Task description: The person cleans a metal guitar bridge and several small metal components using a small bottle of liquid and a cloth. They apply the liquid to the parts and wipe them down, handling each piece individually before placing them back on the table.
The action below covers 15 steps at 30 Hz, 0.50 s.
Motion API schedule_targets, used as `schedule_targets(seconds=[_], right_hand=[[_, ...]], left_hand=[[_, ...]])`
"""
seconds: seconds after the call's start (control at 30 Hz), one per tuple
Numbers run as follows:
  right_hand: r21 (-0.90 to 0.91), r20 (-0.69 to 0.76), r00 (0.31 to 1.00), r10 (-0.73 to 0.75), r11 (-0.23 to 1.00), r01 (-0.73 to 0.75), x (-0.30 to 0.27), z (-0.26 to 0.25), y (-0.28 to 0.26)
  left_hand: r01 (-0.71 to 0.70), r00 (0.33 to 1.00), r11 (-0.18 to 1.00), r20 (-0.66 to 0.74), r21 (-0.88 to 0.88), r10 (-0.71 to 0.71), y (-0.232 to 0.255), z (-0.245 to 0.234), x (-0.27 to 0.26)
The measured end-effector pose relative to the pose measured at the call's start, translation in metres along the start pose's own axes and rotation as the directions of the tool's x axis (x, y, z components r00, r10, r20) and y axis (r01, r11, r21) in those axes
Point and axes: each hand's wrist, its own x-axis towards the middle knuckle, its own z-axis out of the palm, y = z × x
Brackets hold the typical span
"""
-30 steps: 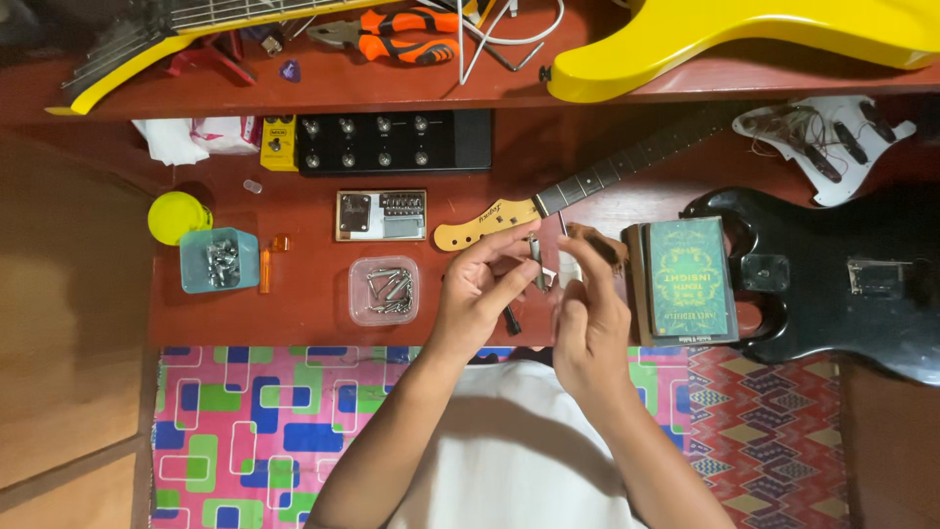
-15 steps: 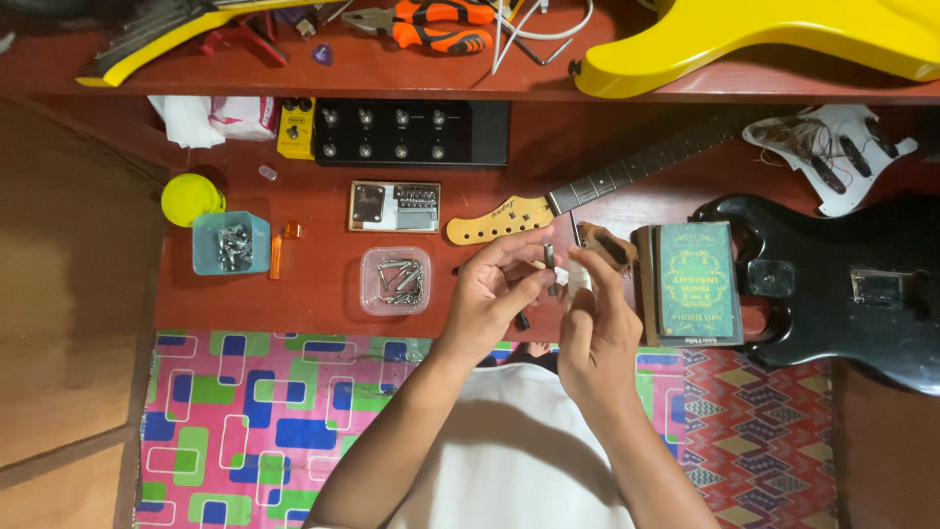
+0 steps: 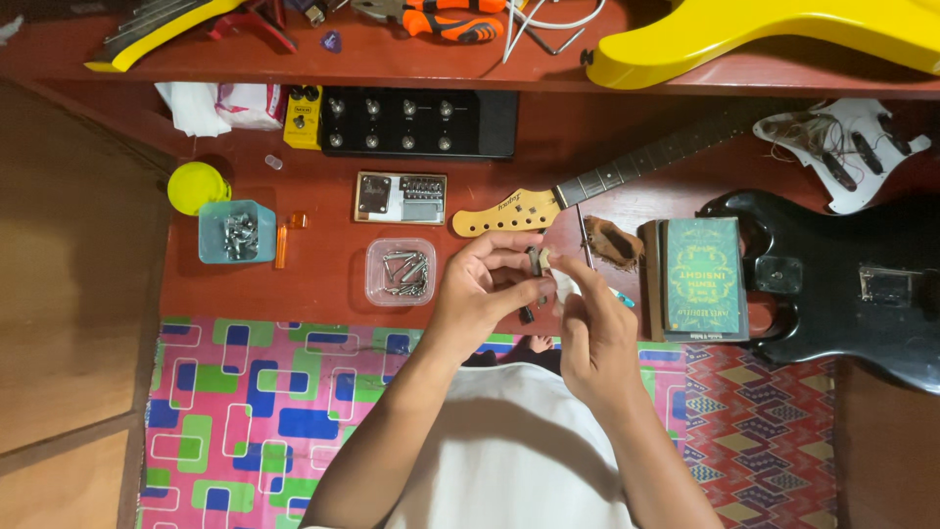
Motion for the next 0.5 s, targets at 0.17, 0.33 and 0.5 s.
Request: schedule_targets(seconds=[0.17,0.33,0.5], right_hand=[[0.018,-0.012,1.0,0.021,1.0,-0.021,-0.003,0.006,0.004],[0.026,-0.026,0.999,0.028,0.999,-0.027,0.001,0.008,-0.006],[0.056,-0.047,0.997,0.055,0.997,-0.053,0.02,0.005,0.009]], left_hand=[[0.018,1.0,1.0,0.003,0.025,-0.018,0.006,0.001,-0.005],[0.035,0.999,0.999,-0.008,0.033,-0.035,0.008,0.005,-0.009],[0.038,0.999,0.996,-0.042,0.078,-0.035,-0.005,-0.002,0.002]])
